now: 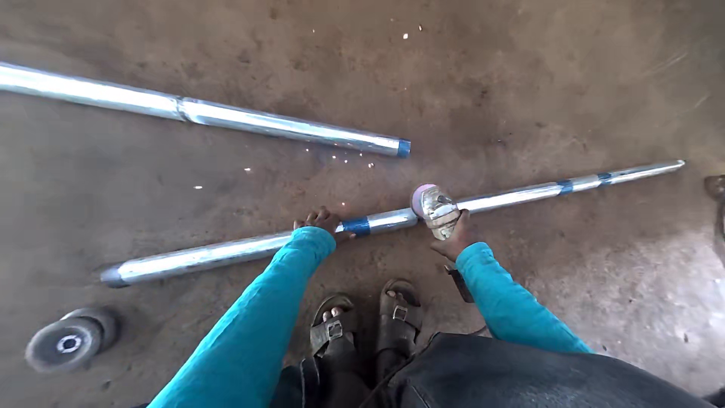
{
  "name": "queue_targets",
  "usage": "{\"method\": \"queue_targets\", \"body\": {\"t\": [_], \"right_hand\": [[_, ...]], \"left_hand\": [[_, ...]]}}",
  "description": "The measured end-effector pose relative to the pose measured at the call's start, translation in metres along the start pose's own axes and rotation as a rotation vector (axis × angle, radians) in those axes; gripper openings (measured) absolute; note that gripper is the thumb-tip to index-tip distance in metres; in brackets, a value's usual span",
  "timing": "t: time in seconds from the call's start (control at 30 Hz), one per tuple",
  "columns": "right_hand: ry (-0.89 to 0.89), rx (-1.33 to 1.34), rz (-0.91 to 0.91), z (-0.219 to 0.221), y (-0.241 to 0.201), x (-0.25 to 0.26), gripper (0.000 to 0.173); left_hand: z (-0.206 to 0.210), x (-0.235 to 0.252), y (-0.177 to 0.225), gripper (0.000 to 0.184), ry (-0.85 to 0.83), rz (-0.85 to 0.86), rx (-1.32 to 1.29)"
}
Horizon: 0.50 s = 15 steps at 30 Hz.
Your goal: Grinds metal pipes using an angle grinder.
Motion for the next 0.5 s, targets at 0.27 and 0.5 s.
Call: {"method": "queue_targets", "body": {"t": [0.27, 0.5], "right_hand": [[0.018, 0.051, 0.042, -0.011, 0.010, 0.003, 0.113], [0.020, 0.010, 0.070, -0.010, 0.005, -0.004, 0.111]], "left_hand": [[0.001, 0.004, -0.002, 0.065, -0.023, 0.009, -0.054], [-0.002, 0.001, 0.002, 0.067, -0.048, 0.000, -0.026]]}}
Point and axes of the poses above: each hand's wrist, its own x-axis towards the middle knuckle, its own z-axis out of the palm, y = z × x, the point moved 9 cm from there along x, towards the middle knuckle, and after that the axes turned 12 degrees about z, right-handed, at the moved point
